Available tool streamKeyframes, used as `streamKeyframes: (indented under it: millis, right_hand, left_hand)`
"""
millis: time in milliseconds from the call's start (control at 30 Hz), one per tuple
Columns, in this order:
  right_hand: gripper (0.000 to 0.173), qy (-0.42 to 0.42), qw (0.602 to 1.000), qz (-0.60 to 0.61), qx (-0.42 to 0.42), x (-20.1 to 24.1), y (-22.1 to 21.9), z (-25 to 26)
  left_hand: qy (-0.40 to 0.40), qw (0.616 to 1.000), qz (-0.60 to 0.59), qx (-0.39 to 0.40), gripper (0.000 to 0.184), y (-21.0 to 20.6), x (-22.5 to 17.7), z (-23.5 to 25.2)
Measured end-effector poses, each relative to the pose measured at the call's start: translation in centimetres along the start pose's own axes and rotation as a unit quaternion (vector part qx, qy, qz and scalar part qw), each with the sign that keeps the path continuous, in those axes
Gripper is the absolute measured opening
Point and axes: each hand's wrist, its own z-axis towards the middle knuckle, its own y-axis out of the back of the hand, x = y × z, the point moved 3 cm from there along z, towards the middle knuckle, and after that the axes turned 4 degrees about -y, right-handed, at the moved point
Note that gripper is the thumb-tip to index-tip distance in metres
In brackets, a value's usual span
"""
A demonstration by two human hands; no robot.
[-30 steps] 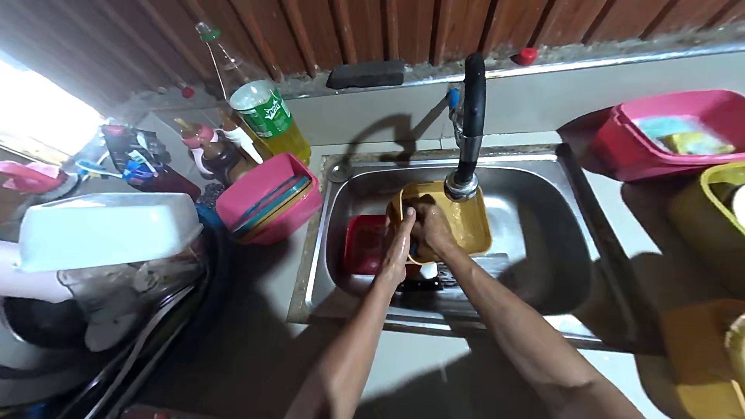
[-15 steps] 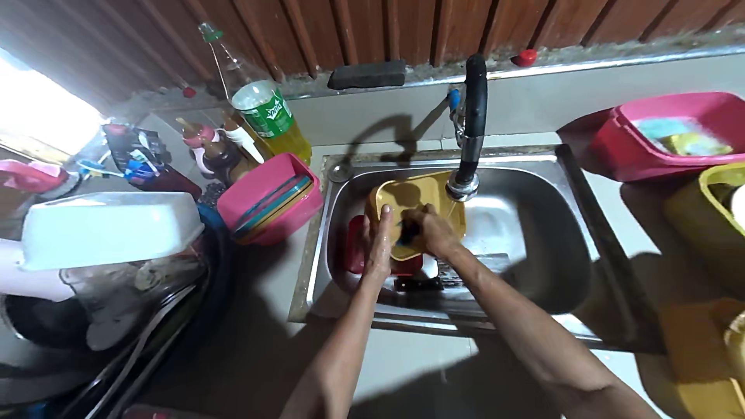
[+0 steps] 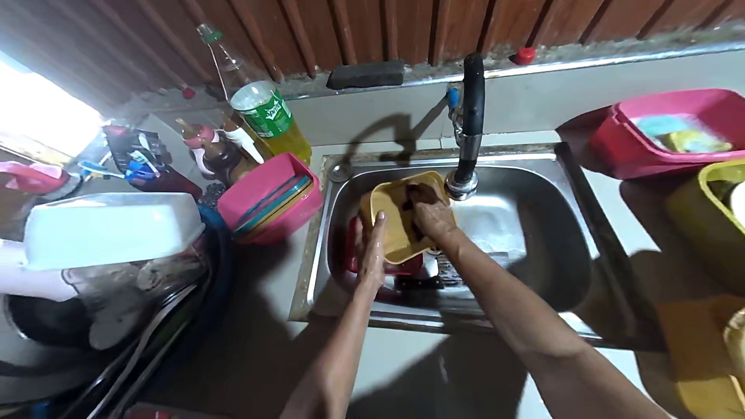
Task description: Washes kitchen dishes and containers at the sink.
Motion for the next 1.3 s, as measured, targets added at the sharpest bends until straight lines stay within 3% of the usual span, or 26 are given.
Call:
streamKeyframes:
  millis: [133, 267, 367, 433, 533, 667, 767, 867, 933, 1033, 1100, 1167, 1233, 1300]
  right_hand:
    - [0.028, 0.001, 0.995, -0.076, 0.060, -1.0, -1.0, -0.7]
    - [0.041, -0.050, 0.983, 0.091, 0.151, -1.1, -2.9, -2.5]
    - [0.055, -0.034, 0.973, 0.208, 0.098, 0.4, -2.7, -4.3]
    - [0.049, -0.015, 0.974, 0.221, 0.057, 1.1, -2.2, -5.4]
    - [0.043, -0.052, 0.979, 0.179, 0.086, 0.1, -1.5, -5.8]
    - [0.037, -0.096, 0.967, 0.204, 0.117, -3.7, -1.4, -5.4]
    - [0.032, -0.121, 0.947, 0.262, 0.142, -6.8, -1.8, -5.0]
    - [0.032, -0.143, 0.943, 0.261, 0.149, -8.3, -1.8, -4.7]
    - [0.030, -0.139, 0.949, 0.249, 0.136, -8.0, -1.8, -4.3]
    - [0.042, -0.105, 0.960, 0.245, 0.081, -5.8, -2.0, -3.4]
    - [0.044, -0.049, 0.960, 0.261, 0.086, -3.1, -2.1, -3.3]
    - [0.056, 0.057, 0.960, 0.218, 0.163, -1.0, -3.4, -3.3]
    - [0.072, 0.153, 0.952, 0.076, 0.254, 0.7, -5.1, -4.0]
    - [0.067, 0.194, 0.924, -0.056, 0.326, 1.5, -6.6, -5.0]
  left_hand:
    - [-0.046, 0.998, 0.021, -0.037, 0.073, 0.4, -0.3, 0.5]
    - [-0.130, 0.990, 0.052, -0.025, 0.073, -0.6, -0.5, 0.4]
    - [-0.221, 0.972, 0.079, 0.024, 0.076, -1.7, -0.9, -0.3]
    - [-0.296, 0.946, 0.115, 0.064, 0.080, -2.2, -0.7, -0.9]
    - [-0.404, 0.890, 0.203, 0.055, 0.081, -1.6, -1.3, -2.0]
    - [-0.469, 0.831, 0.296, 0.028, 0.076, 2.0, -3.9, -3.9]
    - [-0.526, 0.800, 0.288, 0.013, 0.075, 5.6, -7.4, -5.3]
    - [-0.558, 0.782, 0.277, 0.023, 0.078, 9.4, -12.2, -6.7]
    - [-0.585, 0.745, 0.319, -0.030, 0.081, 12.0, -16.1, -7.6]
    - [-0.587, 0.670, 0.424, -0.166, 0.098, 15.0, -21.0, -7.8]
    - [-0.596, 0.641, 0.436, -0.211, 0.101, 16.1, -22.8, -6.1]
    - [-0.578, 0.635, 0.457, -0.231, 0.095, 16.4, -22.8, -4.0]
    - [-0.527, 0.645, 0.503, -0.232, 0.091, 16.7, -21.4, -1.8]
    - [-0.480, 0.650, 0.547, -0.218, 0.089, 16.8, -19.7, 0.1]
